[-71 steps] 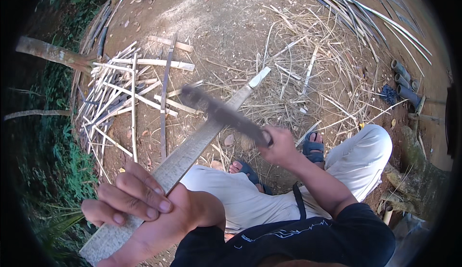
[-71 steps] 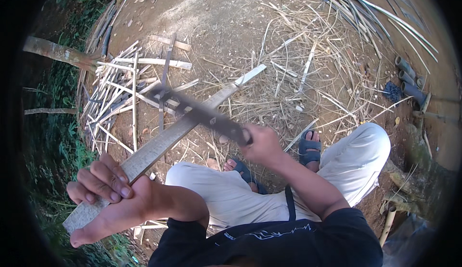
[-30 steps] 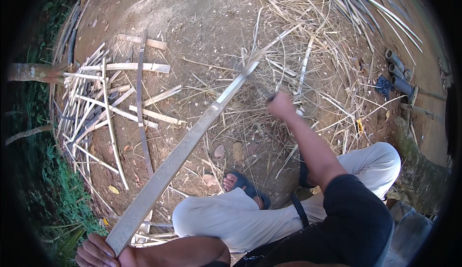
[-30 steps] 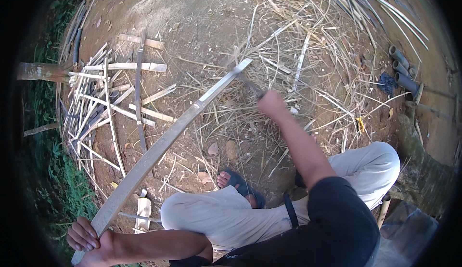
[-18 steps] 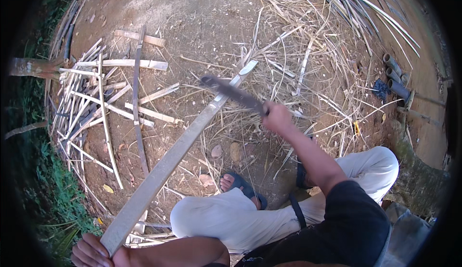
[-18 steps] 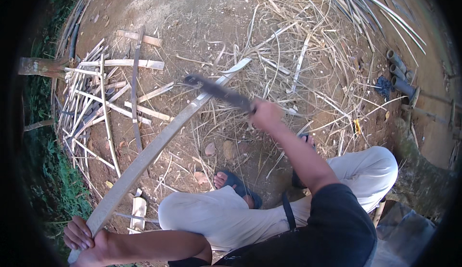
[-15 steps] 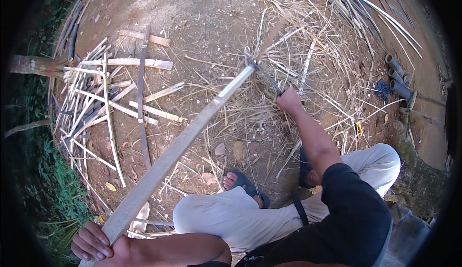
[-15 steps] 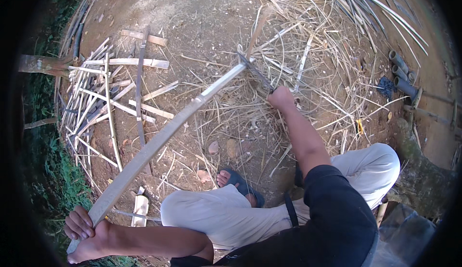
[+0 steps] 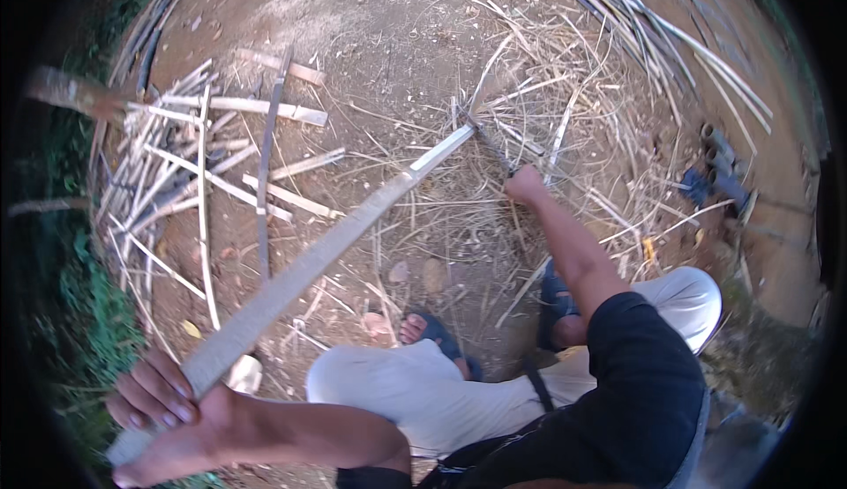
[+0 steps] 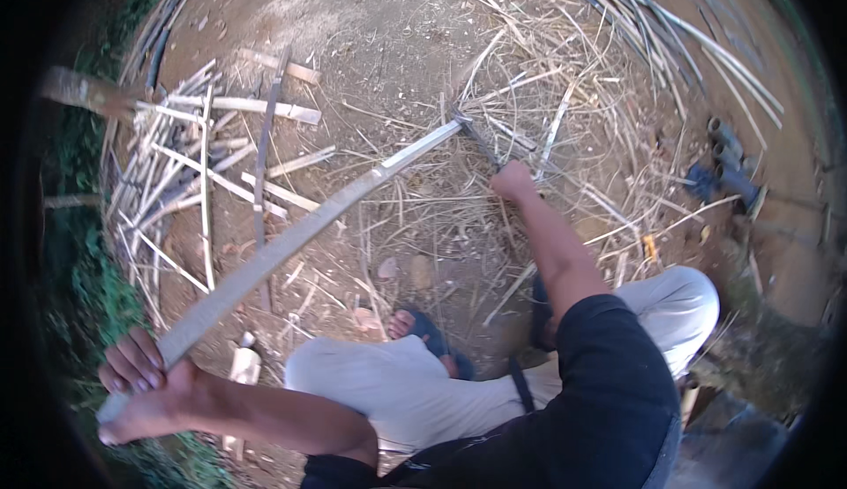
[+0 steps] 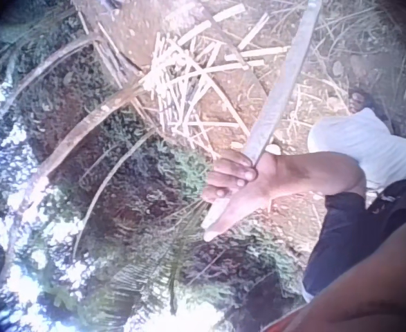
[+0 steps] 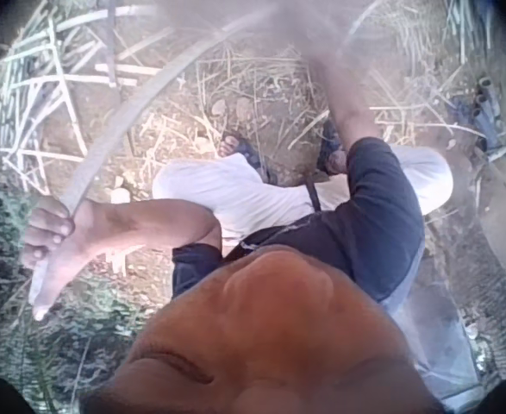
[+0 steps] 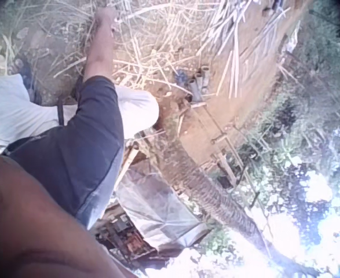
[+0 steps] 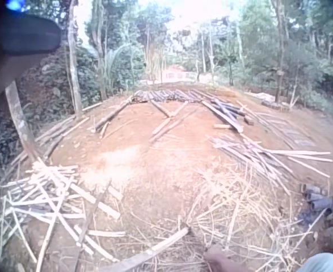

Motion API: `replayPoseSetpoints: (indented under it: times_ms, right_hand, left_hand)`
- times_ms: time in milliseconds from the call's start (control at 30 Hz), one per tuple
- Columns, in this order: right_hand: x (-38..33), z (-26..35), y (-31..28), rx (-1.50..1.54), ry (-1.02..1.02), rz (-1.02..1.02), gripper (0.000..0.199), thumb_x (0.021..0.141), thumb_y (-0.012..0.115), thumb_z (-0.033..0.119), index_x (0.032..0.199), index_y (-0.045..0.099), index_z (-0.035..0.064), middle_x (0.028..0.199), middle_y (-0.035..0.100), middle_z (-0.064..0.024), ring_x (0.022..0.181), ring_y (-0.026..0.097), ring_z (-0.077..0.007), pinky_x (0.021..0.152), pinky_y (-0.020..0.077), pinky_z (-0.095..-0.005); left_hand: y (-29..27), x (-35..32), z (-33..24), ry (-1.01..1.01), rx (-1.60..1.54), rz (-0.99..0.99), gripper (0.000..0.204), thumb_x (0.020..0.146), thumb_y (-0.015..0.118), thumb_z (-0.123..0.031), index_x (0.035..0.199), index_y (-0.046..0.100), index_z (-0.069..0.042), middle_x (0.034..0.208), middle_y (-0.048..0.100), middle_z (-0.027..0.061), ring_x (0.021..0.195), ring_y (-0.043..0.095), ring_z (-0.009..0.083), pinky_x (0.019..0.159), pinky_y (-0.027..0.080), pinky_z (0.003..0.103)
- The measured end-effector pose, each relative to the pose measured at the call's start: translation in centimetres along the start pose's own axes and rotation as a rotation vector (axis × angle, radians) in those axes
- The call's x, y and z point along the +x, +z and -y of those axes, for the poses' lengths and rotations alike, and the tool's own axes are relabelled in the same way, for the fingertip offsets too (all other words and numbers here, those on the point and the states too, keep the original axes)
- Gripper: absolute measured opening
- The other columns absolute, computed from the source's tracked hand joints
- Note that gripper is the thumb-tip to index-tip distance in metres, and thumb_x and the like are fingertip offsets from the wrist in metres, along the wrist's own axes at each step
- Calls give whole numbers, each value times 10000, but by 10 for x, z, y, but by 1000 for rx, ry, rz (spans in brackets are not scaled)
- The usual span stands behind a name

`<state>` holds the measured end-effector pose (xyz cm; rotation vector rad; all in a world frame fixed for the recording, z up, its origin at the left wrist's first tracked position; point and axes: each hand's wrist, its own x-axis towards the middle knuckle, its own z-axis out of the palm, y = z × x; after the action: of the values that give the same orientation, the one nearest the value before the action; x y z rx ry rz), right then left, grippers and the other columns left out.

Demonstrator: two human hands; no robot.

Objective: The person uses a cleaver to shave and smooth long strips of wood while sitting on the ground. They repeatedly run the blade along the length of the wood pieces, removing small shavings to thin the material.

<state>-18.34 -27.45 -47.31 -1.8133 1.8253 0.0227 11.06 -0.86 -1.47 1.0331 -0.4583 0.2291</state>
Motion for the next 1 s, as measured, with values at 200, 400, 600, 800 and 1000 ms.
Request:
replayPoseSetpoints:
  times_ms: [200, 400, 600, 800, 1000]
  right_hand:
    - [26, -23, 11, 1094, 363, 448, 230, 745, 598, 157, 823, 655, -51, 701, 652, -161, 514, 617, -205, 529, 498, -377]
    - [-91, 36, -34, 230, -74, 5, 318, 789, 645, 257, 946, 685, -17, 813, 673, -269, 852, 674, -412, 791, 529, -471]
    - [-161, 34, -36, 242, -132, -109, 255, 794, 644, 240, 843, 660, -10, 751, 660, -246, 763, 662, -417, 763, 525, -479]
    - [-180, 50, -39, 242, -268, -51, 271, 801, 658, 235, 946, 655, 5, 827, 668, -257, 806, 665, -427, 769, 530, -486]
    - [-83, -47, 22, 213, 189, 73, 335, 767, 588, 183, 924, 655, -106, 909, 668, -314, 882, 673, -423, 773, 531, -473]
  left_hand:
    - [-14, -11, -4, -5, -337, 295, 680, 866, 317, -792, 662, 321, -143, 474, 246, -20, 359, 229, 87, 359, 216, 212]
    - [-62, -14, -101, 79, -516, 361, 732, 822, 314, -853, 613, 361, -152, 467, 223, -55, 343, 241, 79, 353, 227, 248]
    - [-17, -35, -79, 89, 59, 3, 660, 869, 244, -769, 639, 290, -152, 462, 256, -12, 336, 244, 89, 345, 226, 211]
    - [-29, -9, -62, 10, -5, 146, 720, 856, 154, -821, 638, 292, -149, 471, 254, -20, 363, 229, 86, 367, 194, 210]
    - [-30, -2, -39, -32, -150, 174, 680, 864, 329, -789, 671, 311, -137, 484, 271, -18, 343, 232, 75, 374, 220, 200]
